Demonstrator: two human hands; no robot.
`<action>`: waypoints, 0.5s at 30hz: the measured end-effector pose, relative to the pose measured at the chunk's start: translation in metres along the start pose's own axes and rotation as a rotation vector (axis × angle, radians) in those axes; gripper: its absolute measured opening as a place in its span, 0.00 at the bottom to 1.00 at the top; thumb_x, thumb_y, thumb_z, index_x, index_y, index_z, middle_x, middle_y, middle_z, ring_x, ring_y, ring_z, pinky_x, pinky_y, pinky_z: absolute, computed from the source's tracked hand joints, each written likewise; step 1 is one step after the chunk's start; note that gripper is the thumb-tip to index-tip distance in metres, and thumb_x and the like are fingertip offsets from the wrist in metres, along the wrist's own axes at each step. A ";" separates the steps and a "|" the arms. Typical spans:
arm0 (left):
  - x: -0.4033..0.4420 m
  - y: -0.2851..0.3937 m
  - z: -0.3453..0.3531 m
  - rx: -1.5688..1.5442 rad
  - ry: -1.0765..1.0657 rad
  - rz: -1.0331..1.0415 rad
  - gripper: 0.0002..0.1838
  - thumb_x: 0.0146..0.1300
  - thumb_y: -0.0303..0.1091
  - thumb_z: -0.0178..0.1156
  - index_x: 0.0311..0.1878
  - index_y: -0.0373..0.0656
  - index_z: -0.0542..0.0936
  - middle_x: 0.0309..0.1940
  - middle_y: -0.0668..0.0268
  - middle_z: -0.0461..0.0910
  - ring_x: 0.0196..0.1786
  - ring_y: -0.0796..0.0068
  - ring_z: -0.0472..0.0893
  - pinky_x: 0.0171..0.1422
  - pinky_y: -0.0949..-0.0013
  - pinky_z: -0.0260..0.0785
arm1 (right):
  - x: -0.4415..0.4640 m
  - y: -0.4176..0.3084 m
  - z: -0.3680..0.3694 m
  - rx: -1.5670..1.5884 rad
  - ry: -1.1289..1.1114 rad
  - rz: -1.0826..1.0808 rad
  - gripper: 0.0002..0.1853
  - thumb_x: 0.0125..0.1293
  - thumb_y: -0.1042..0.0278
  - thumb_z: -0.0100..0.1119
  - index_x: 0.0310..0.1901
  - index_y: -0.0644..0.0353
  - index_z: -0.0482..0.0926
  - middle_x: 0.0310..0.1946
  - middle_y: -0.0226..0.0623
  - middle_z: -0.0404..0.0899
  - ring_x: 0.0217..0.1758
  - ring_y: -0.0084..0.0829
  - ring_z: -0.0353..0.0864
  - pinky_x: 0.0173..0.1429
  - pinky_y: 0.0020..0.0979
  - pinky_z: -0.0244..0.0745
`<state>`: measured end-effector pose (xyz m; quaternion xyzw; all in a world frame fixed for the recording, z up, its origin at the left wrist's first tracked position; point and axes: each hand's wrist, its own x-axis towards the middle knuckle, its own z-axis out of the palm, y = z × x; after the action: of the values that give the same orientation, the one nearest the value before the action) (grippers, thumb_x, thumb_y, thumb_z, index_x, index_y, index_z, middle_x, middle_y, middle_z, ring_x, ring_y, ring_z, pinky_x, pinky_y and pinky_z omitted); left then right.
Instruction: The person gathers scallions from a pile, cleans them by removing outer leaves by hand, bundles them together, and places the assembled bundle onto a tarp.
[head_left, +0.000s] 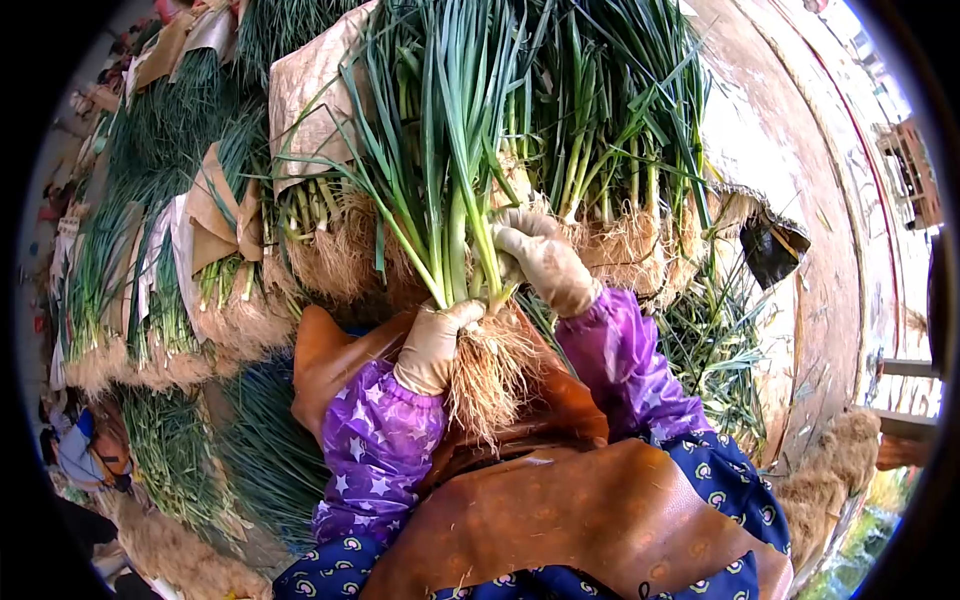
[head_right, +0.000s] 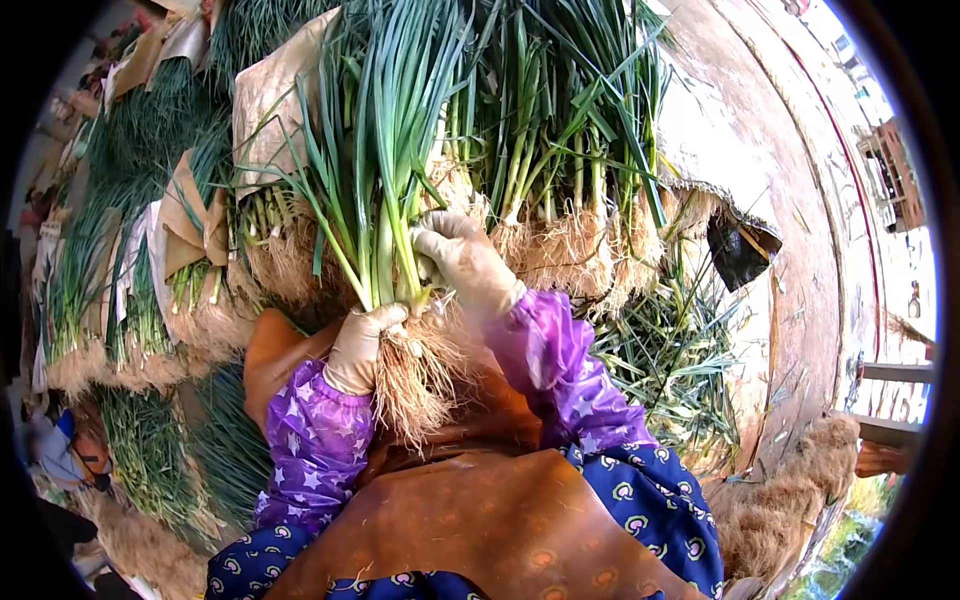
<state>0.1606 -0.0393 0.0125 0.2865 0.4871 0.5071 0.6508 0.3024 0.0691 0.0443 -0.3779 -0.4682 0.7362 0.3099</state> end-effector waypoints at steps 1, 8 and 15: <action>0.003 -0.003 -0.003 -0.025 0.027 -0.030 0.14 0.60 0.25 0.53 0.48 0.33 0.78 0.43 0.60 0.82 0.46 0.71 0.80 0.53 0.69 0.71 | -0.001 0.002 0.002 0.047 -0.025 0.009 0.12 0.67 0.60 0.55 0.41 0.60 0.76 0.20 0.23 0.75 0.16 0.13 0.65 0.20 0.15 0.59; 0.003 0.004 0.007 -0.079 0.067 -0.020 0.15 0.58 0.25 0.55 0.48 0.30 0.76 0.46 0.53 0.80 0.44 0.62 0.80 0.55 0.64 0.72 | 0.005 0.002 0.010 0.359 -0.001 0.008 0.14 0.67 0.57 0.53 0.41 0.61 0.80 0.27 0.34 0.82 0.18 0.19 0.73 0.22 0.21 0.70; -0.002 0.019 0.006 -0.625 -0.051 -0.210 0.16 0.60 0.29 0.52 0.48 0.28 0.75 0.39 0.52 0.79 0.40 0.64 0.80 0.47 0.64 0.76 | -0.062 0.072 -0.075 -1.336 0.064 -0.173 0.13 0.62 0.61 0.59 0.42 0.61 0.81 0.27 0.43 0.82 0.26 0.25 0.81 0.28 0.25 0.77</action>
<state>0.1588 -0.0341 0.0321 0.0339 0.3184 0.5546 0.7680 0.3908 0.0266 -0.0263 -0.4712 -0.8421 0.2495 0.0812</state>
